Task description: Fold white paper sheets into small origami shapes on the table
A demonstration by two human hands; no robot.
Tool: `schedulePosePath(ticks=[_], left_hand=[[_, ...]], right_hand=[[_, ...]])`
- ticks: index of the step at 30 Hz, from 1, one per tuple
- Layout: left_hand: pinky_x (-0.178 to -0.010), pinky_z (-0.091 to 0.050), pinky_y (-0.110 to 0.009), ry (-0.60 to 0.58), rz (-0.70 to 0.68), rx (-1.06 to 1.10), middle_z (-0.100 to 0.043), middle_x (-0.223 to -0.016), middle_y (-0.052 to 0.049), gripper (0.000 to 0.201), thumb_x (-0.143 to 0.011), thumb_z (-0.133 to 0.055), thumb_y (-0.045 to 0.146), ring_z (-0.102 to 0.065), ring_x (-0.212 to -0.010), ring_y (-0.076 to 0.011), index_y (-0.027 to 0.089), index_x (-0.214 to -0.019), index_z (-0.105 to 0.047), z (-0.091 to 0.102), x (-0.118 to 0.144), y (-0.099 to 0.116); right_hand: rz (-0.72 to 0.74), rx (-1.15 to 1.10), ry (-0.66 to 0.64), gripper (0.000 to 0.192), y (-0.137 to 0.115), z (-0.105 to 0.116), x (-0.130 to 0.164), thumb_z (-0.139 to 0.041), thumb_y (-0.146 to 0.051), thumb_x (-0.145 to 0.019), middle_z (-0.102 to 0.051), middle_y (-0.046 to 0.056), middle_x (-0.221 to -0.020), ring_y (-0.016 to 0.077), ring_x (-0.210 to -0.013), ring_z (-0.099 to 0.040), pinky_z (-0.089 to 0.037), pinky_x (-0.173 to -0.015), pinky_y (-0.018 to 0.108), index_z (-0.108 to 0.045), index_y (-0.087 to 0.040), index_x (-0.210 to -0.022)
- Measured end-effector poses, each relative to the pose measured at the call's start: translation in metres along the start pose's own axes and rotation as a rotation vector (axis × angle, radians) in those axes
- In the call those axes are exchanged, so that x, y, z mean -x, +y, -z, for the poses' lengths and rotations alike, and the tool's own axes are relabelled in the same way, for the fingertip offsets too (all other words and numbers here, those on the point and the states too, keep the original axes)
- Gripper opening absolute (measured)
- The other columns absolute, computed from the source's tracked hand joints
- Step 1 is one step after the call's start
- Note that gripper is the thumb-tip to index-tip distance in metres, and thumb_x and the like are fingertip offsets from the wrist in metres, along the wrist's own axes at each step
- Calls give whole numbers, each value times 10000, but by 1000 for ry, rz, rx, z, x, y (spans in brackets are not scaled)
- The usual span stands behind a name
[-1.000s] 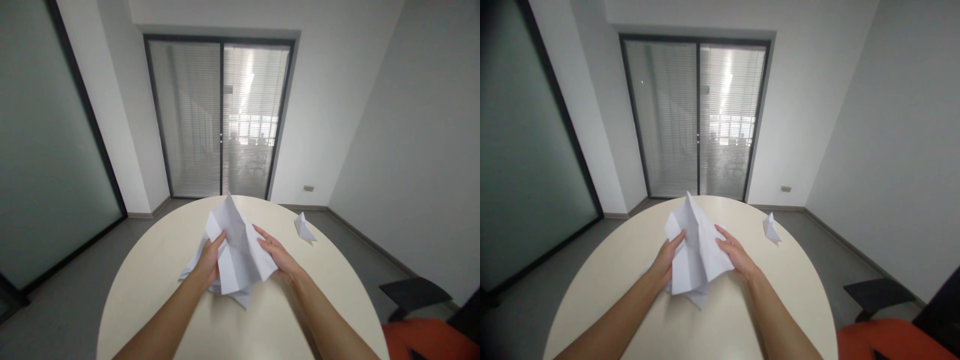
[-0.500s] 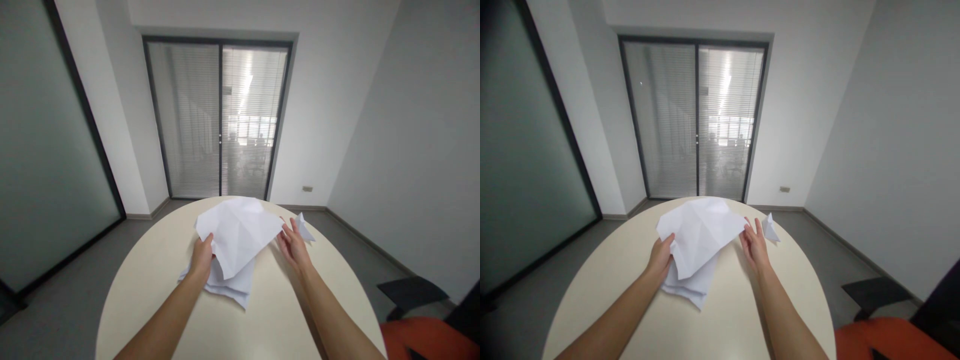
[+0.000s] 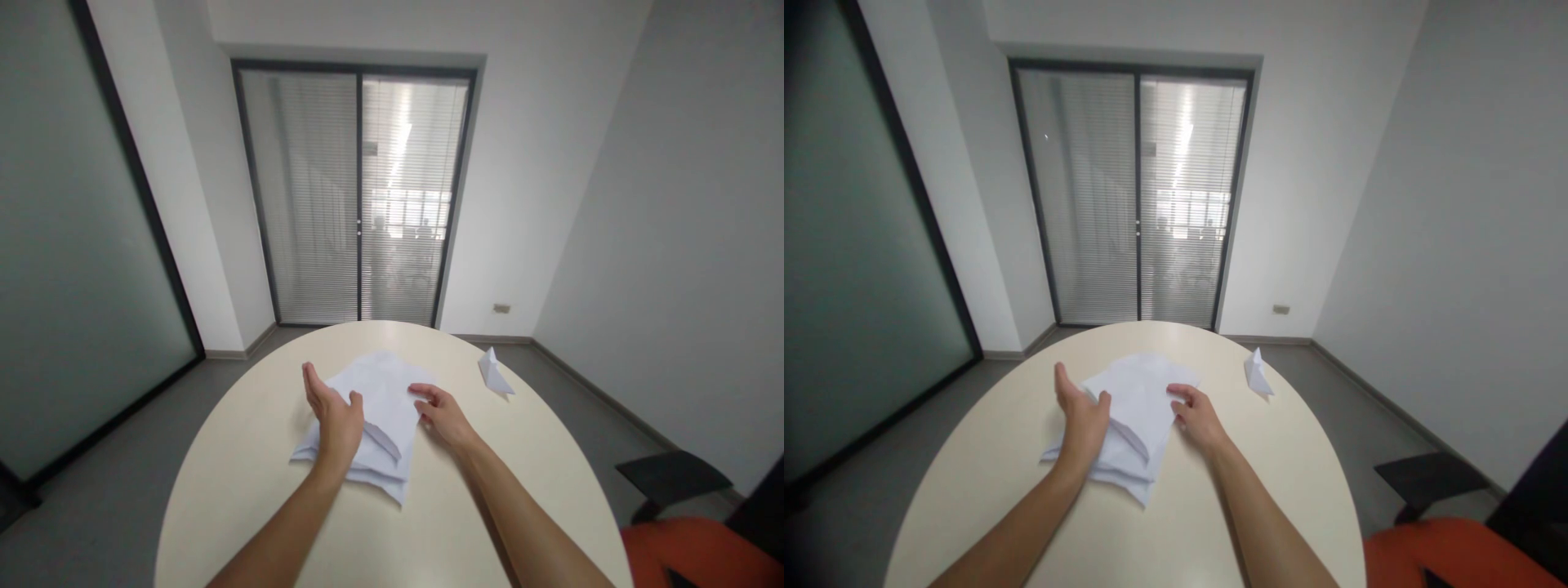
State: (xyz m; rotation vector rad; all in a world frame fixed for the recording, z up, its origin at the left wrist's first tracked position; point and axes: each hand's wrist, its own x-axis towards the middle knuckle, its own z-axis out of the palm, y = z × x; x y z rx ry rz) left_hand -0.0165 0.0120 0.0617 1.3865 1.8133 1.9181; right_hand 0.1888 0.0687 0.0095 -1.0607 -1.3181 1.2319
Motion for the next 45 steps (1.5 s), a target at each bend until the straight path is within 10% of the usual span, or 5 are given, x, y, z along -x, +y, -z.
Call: schedulePosePath(ticks=[5,11,19,30,45], left_hand=[[-1217,-240,-419,-279,-454,-183,-291,-1586,-115,607,-885,-445,118,-235,-1482,-218,181,-1479,-334,7,7,3],[-1189,-256,-492,-913,-346,-515,-384,-1555,-125,536,-870,-514,312,-290,-1456,-325,175,-1388,-538,7,24,-11],[-1174,-29,-629,-1225,-188,-710,-79,-1649,-96,760,-872,-442,509,20,-1493,-405,245,-1559,-251,21,27,-2],[-1132,-84,-697,-998,-159,-706,-207,-1618,-141,684,-867,-469,409,-90,-1480,-452,181,-1506,-385,11,29,-20],[-716,-586,-307,-533,642,568,-747,-854,-117,332,-819,-726,434,-723,-835,-246,109,-876,-686,-14,-1,-13]], right_hand=[[74,68,-120,399,2,-2,1,-662,-335,-744,-725,108,-1132,81,-522,-480,-363,-489,226,-611,-195,-1114],[213,248,-172,360,6,-5,1,-560,-321,-841,-729,108,-1102,181,-842,-643,-495,-754,321,-599,-188,-1174],[248,1016,589,374,-17,61,-4,-503,-189,-844,-477,135,-1456,320,-1347,-405,-309,-1116,505,-700,-198,-1161],[-57,960,725,326,-7,114,-1,-534,-250,-865,-691,196,-1147,360,-1153,-593,-443,-976,513,-772,-179,-1077],[807,788,-157,291,-54,-43,40,-502,-210,-969,-727,66,-1020,230,-983,-619,-508,-873,383,-694,-300,-1169]])
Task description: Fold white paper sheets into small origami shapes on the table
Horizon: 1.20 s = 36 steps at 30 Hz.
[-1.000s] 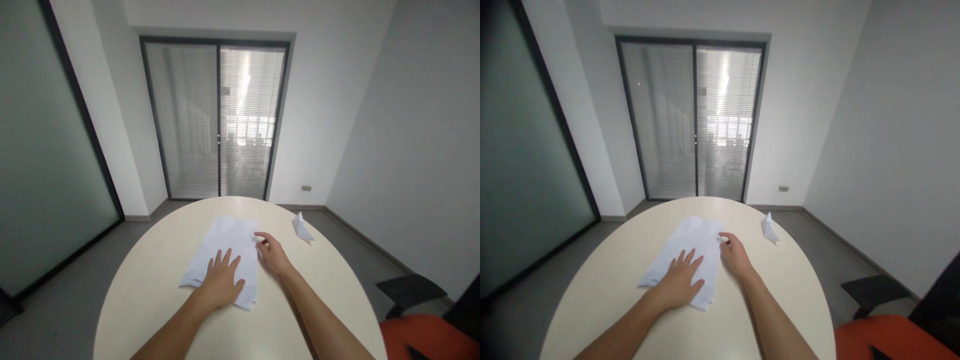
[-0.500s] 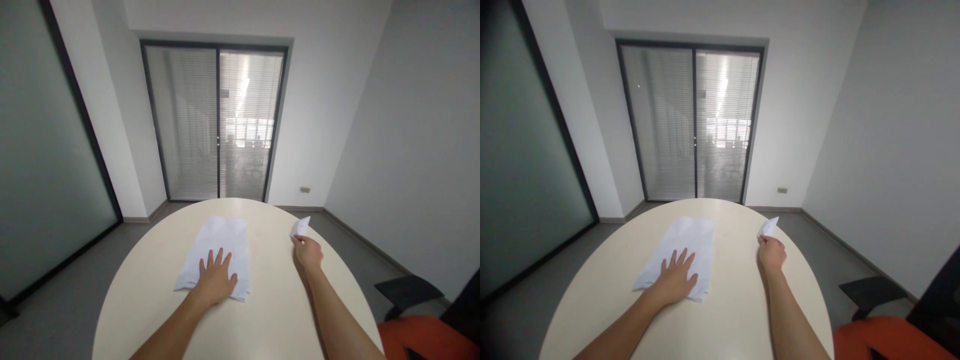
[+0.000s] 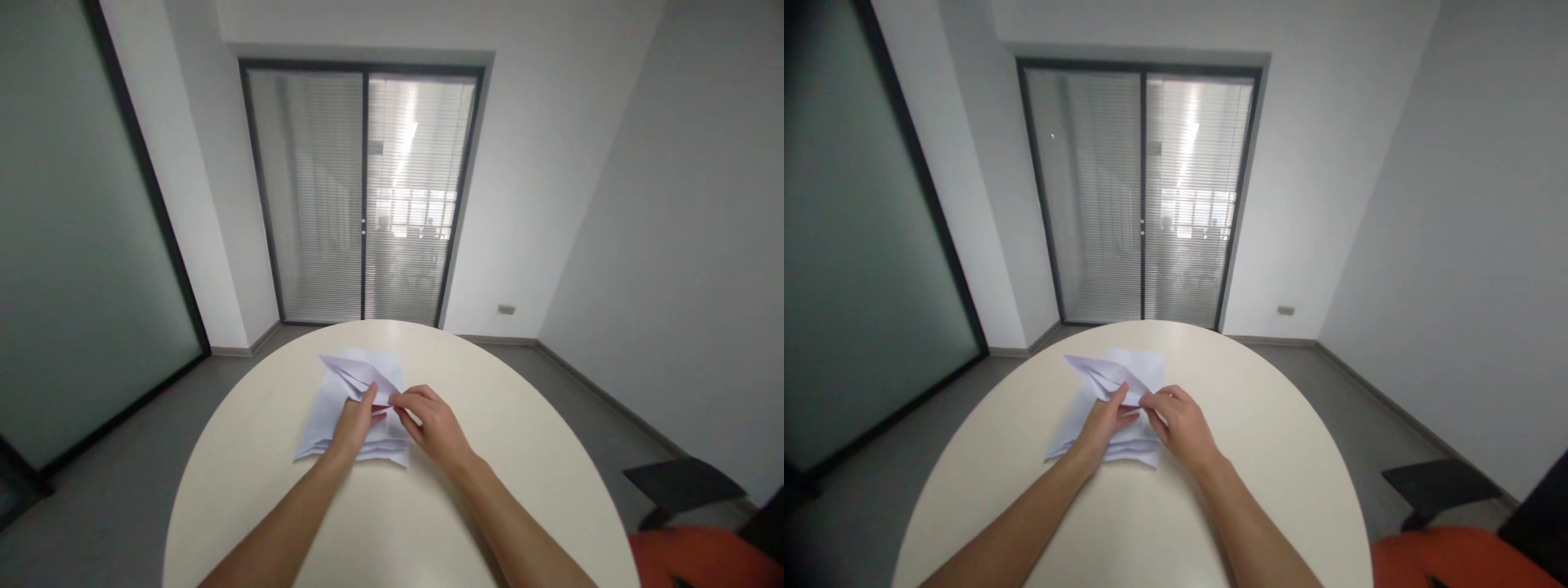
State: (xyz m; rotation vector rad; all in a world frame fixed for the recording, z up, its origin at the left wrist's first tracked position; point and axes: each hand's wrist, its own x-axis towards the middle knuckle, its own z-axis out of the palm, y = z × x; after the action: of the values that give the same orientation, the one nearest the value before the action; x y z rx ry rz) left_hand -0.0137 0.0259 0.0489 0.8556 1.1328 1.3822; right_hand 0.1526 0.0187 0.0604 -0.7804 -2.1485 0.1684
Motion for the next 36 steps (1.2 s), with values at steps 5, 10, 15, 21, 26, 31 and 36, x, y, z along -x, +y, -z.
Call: schedulePosePath(ticks=[5,10,15,21,26,31,36], left_hand=[[-656,-591,-281,19,-57,-83,-751,-1001,-118,303,-773,-788,373,-724,-804,-232,138,-939,-694,-1,3,-6],[-640,-604,-293,-73,-118,-108,-718,-1130,-130,406,-778,-783,378,-721,-890,-257,161,-1099,-663,-2,10,-4],[-658,-601,-304,-106,-73,-32,-741,-1007,-118,393,-728,-814,226,-725,-825,-229,157,-1068,-630,-3,9,-4],[-715,-600,-359,-151,-45,5,-743,-1004,-103,324,-753,-694,145,-726,-791,-222,161,-1074,-648,-4,10,-4],[-755,-595,-369,-163,1,18,-758,-946,-88,398,-734,-672,164,-733,-793,-227,172,-1131,-652,-5,15,0],[-720,-600,-342,-202,-4,27,-759,-932,-88,410,-738,-691,176,-736,-746,-211,159,-1144,-637,-4,13,-2],[-702,-603,-336,-232,-17,-5,-755,-978,-94,401,-750,-685,141,-736,-766,-215,162,-1145,-617,-3,9,-5]], right_hand=[[-104,22,29,274,0,-6,1,-528,-282,-966,-666,73,-894,224,-871,-609,-509,-825,373,-673,-255,-1196],[-167,4,24,299,-2,-8,1,-618,-313,-914,-634,78,-964,225,-918,-603,-510,-854,371,-661,-239,-1200],[-211,-13,21,261,-2,-7,1,-671,-284,-860,-640,68,-1029,228,-970,-605,-504,-888,368,-681,-256,-1119],[-226,18,9,192,-6,-4,0,-681,-288,-847,-628,51,-1005,221,-963,-597,-490,-874,347,-685,-246,-1034],[-319,-25,22,106,-5,-6,0,-671,-296,-847,-599,31,-905,189,-823,-586,-490,-748,310,-694,-228,-925],[-327,-58,48,138,-1,-8,-1,-640,-232,-849,-629,50,-946,200,-850,-596,-495,-747,310,-683,-233,-980],[-297,-39,67,267,4,-14,0,-636,-211,-839,-644,75,-1107,251,-1037,-585,-483,-915,384,-645,-258,-1102]])
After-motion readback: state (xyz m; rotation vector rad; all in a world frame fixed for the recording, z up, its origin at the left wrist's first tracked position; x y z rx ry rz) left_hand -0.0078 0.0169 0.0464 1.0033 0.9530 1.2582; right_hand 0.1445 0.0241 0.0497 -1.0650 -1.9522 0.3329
